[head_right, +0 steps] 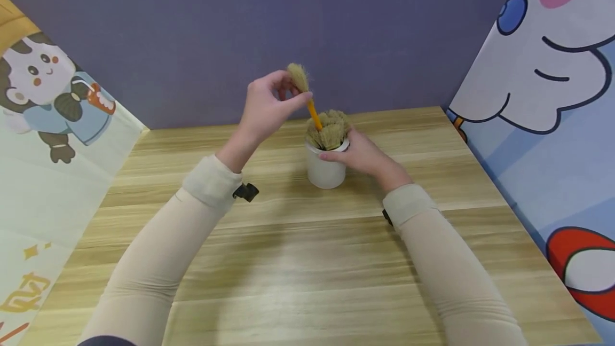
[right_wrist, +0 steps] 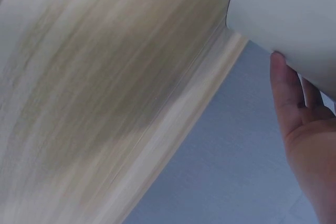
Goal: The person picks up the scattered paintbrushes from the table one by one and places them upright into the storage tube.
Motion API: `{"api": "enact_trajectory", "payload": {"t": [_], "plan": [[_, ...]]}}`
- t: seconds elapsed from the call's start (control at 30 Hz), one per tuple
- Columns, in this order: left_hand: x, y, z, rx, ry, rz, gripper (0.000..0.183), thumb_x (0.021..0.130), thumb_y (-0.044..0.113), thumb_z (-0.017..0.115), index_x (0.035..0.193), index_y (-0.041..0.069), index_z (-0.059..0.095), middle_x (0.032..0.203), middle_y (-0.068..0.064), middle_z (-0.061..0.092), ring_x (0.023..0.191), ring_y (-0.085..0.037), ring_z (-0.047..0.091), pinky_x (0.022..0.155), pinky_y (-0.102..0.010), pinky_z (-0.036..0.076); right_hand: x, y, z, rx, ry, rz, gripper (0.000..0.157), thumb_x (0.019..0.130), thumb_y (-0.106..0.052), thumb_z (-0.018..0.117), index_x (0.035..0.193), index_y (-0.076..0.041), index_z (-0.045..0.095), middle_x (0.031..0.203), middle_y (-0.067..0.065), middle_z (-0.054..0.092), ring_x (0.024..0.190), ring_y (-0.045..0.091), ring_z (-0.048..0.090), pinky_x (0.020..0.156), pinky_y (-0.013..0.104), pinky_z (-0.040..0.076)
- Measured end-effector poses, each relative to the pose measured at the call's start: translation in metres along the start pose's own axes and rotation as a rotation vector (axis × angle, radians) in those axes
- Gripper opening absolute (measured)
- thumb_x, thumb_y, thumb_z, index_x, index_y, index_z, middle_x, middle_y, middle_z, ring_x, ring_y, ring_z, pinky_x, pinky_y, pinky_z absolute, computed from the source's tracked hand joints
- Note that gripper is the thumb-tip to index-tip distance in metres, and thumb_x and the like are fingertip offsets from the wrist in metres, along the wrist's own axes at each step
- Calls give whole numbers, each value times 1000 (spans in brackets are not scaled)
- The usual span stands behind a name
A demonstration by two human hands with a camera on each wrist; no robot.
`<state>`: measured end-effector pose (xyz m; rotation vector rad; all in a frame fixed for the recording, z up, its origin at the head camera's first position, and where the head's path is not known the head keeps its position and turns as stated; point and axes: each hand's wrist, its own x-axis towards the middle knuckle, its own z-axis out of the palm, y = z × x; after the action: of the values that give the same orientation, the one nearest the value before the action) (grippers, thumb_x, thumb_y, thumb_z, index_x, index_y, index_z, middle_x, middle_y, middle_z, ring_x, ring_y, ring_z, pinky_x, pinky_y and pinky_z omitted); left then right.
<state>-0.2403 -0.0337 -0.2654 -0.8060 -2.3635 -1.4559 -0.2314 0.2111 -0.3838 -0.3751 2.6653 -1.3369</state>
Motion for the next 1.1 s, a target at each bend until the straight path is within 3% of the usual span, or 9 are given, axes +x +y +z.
{"api": "enact_trajectory", "payload": {"t": [0.27, 0.43, 0.6, 0.8, 0.9, 1.0, 1.1], "plan": [[-2, -13, 15, 66, -84, -166, 26, 98, 39, 77, 105, 15, 71, 91, 0, 71, 79, -17, 64, 65, -28, 47, 3, -5, -1, 15, -26, -30, 95, 96, -41, 80, 170, -19, 24, 169, 13, 40, 155, 36, 42, 128, 59, 32], [3, -15, 21, 70, -118, -212, 23, 100, 35, 74, 110, 15, 71, 96, 1, 72, 82, -15, 65, 70, -29, 51, 2, -6, 0, 15, -17, -30, 94, 96, -38, 81, 169, -19, 26, 169, 13, 41, 155, 37, 42, 129, 58, 32], [6, -16, 27, 117, -208, -238, 24, 99, 35, 75, 112, 15, 72, 97, 1, 73, 83, -15, 68, 70, -28, 55, 1, -3, 1, 11, -12, -46, 93, 97, -35, 80, 170, -21, 24, 170, 12, 40, 156, 36, 41, 129, 58, 31], [1, -20, 42, 281, -252, -194, 27, 100, 47, 74, 105, 21, 76, 93, 6, 75, 86, -10, 68, 79, -30, 56, 2, -2, 1, 0, -29, -48, 95, 98, -42, 78, 171, -27, 19, 171, 9, 38, 156, 35, 41, 126, 59, 34], [0, -18, 40, 283, -208, -153, 28, 100, 49, 73, 106, 21, 77, 93, 7, 74, 91, -11, 64, 85, -34, 52, 2, 0, 3, 5, -32, -39, 96, 97, -44, 78, 171, -26, 19, 171, 9, 38, 156, 35, 41, 127, 59, 34], [2, -14, 35, 241, -117, -67, 26, 101, 42, 75, 111, 19, 77, 95, 5, 73, 93, -13, 62, 99, -36, 50, 2, 1, 3, 21, -25, -41, 97, 97, -41, 79, 171, -25, 19, 170, 9, 39, 156, 34, 41, 128, 58, 32], [3, -11, 33, 287, -64, -13, 22, 102, 38, 73, 112, 20, 80, 97, 6, 76, 97, -13, 61, 105, -40, 44, 2, 0, 3, 22, -15, -53, 97, 97, -39, 80, 171, -24, 19, 170, 9, 39, 156, 34, 41, 129, 58, 31]]}}
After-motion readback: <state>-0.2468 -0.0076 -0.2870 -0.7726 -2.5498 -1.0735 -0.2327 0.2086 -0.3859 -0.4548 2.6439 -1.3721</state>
